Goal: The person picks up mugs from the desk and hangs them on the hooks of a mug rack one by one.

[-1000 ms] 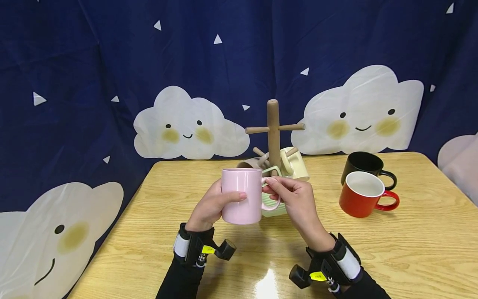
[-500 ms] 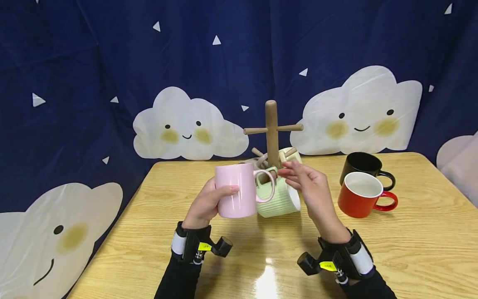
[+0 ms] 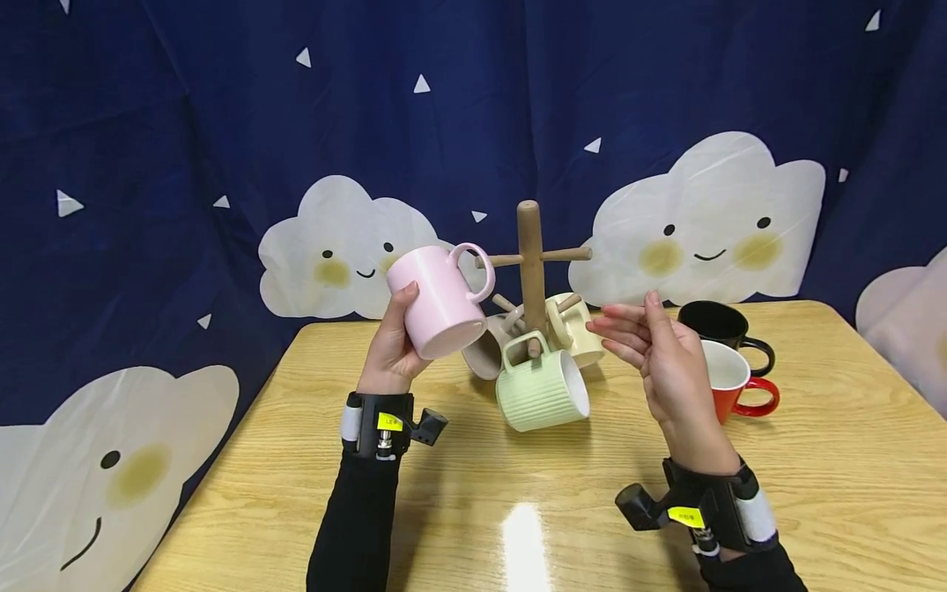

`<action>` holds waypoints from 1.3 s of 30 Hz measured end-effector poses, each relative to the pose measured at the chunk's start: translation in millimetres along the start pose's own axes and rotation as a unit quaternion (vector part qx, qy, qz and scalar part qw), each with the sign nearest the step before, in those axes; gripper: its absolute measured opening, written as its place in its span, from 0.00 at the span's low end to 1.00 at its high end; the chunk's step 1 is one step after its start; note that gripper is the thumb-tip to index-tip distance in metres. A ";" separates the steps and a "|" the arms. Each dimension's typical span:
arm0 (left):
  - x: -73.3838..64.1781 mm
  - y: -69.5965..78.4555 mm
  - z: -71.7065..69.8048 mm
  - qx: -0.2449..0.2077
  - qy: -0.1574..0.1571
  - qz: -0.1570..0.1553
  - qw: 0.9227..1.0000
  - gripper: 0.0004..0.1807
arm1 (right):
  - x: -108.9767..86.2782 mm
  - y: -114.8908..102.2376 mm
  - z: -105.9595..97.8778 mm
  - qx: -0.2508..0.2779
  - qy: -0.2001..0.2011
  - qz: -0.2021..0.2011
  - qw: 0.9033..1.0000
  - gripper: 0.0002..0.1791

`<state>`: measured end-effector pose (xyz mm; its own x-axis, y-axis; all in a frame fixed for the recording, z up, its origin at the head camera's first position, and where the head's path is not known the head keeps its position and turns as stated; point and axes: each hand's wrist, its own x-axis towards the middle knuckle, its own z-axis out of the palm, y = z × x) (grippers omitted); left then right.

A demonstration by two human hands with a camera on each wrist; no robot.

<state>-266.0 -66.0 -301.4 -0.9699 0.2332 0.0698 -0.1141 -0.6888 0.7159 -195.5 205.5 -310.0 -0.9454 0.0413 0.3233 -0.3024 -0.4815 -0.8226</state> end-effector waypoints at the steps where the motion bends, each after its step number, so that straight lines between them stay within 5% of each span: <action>1: 2.8 0.1 -0.4 -0.011 0.002 -0.006 1.000 0.58 | 0.1 -0.2 0.4 -0.001 0.000 0.003 1.000 0.23; 9: 16.4 -6.7 -5.5 -0.038 0.028 -0.048 0.998 0.57 | -0.6 -0.4 1.9 -0.023 0.004 0.010 1.000 0.23; 18: 30.5 -22.7 -6.9 -0.059 0.030 -0.058 0.996 0.60 | -0.3 2.9 2.6 -0.045 -0.012 0.007 0.999 0.22; 29: 46.9 -45.2 -0.5 -0.117 0.049 -0.108 0.986 0.64 | -0.4 4.6 0.8 -0.047 -0.015 0.010 0.999 0.21; 34: 47.8 -49.1 -0.5 -0.129 0.051 -0.107 0.985 0.48 | 0.3 5.5 0.7 -0.046 -0.026 0.005 0.999 0.21; 39: 49.4 -51.5 1.0 -0.077 0.041 -0.104 0.991 0.30 | 0.2 5.5 0.5 -0.050 -0.033 0.002 0.998 0.21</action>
<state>-307.9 -18.3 -334.2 -0.9357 0.3284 -0.1292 -0.3382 -0.7301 0.5938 -197.4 202.4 -314.3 -0.9376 -0.0194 0.3471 -0.3122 -0.3921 -0.8653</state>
